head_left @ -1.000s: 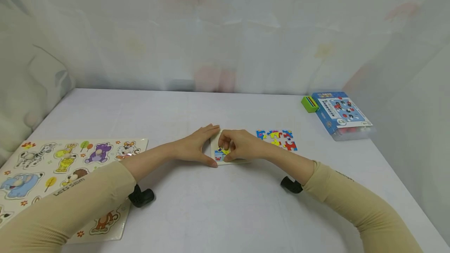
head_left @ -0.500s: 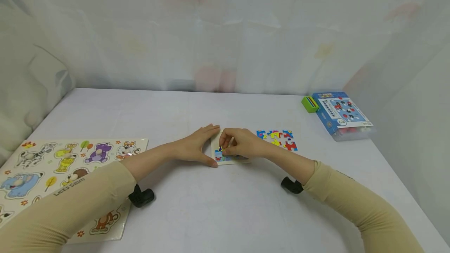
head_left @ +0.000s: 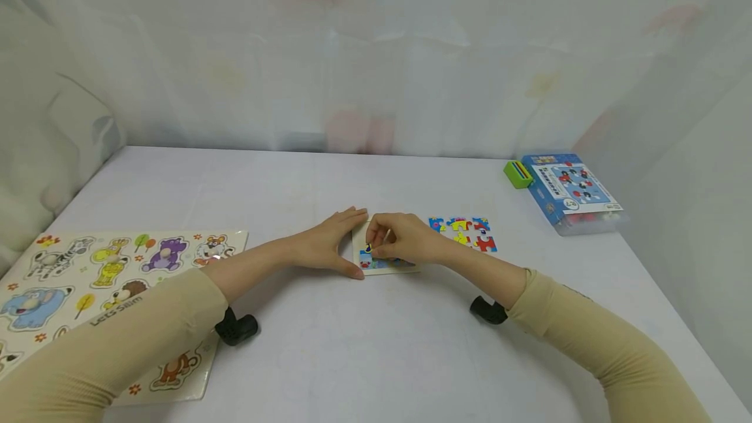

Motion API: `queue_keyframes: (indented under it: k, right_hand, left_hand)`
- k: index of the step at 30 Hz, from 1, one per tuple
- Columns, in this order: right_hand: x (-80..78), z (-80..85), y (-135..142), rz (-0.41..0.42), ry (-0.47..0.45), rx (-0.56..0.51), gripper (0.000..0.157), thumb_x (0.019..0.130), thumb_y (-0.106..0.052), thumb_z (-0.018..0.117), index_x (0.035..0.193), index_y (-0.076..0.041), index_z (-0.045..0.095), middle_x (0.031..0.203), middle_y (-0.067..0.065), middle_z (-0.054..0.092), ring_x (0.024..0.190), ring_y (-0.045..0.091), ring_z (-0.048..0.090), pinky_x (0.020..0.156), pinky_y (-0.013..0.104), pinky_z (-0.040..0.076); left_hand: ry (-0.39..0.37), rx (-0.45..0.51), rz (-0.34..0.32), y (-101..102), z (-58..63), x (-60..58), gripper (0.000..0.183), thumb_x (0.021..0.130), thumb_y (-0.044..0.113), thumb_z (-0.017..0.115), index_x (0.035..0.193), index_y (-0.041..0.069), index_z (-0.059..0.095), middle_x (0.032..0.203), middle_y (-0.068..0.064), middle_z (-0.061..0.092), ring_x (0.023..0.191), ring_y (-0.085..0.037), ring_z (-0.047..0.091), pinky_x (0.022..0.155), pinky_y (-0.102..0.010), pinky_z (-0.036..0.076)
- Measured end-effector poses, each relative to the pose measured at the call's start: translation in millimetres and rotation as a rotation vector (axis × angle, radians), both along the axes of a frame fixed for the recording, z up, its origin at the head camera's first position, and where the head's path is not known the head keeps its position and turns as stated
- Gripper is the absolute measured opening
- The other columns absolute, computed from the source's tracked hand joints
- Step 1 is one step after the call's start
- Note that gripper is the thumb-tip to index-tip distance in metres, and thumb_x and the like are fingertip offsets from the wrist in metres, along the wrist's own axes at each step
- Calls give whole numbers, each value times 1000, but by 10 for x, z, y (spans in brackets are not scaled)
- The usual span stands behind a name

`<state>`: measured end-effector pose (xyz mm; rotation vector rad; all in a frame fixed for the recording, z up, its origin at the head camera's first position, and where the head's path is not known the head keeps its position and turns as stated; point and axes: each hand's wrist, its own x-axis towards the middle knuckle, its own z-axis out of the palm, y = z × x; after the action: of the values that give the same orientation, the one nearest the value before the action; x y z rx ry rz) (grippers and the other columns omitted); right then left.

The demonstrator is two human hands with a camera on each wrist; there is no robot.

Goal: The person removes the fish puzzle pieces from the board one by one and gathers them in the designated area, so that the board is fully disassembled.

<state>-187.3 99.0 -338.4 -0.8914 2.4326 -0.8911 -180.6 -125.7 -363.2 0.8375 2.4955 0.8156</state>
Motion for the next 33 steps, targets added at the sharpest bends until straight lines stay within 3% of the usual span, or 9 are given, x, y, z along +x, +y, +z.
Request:
queue_keyframes:
  k: [7,15,25,33]
  right_hand:
    - [-5,19,-6,-6,-25,-11,15,89,-13,72,101,-13,63,85,0,67,74,7,59,73,19,50]
    - [-10,31,-1,-6,-103,-24,17,91,-10,68,106,-13,60,84,1,65,67,9,59,67,21,53]
    - [-68,196,156,-36,-130,-65,18,90,-12,64,107,-17,62,85,0,64,76,15,60,72,25,51]
    - [-124,240,327,-74,-162,-78,15,91,-12,65,106,-12,62,89,6,62,80,21,65,80,35,60]
  left_hand:
    - [-1,1,-1,-5,16,12,112,76,48,81,158,4,18,168,-8,12,158,-32,1,127,-58,6]
    - [-7,7,-2,1,38,26,111,76,47,81,158,5,18,168,-8,13,158,-32,1,127,-58,7]
    - [3,-1,-8,18,52,32,110,77,46,80,157,3,19,168,-9,14,158,-32,3,127,-58,8]
    - [2,-14,6,24,30,26,111,76,47,81,157,4,19,168,-7,13,158,-31,3,127,-57,14]
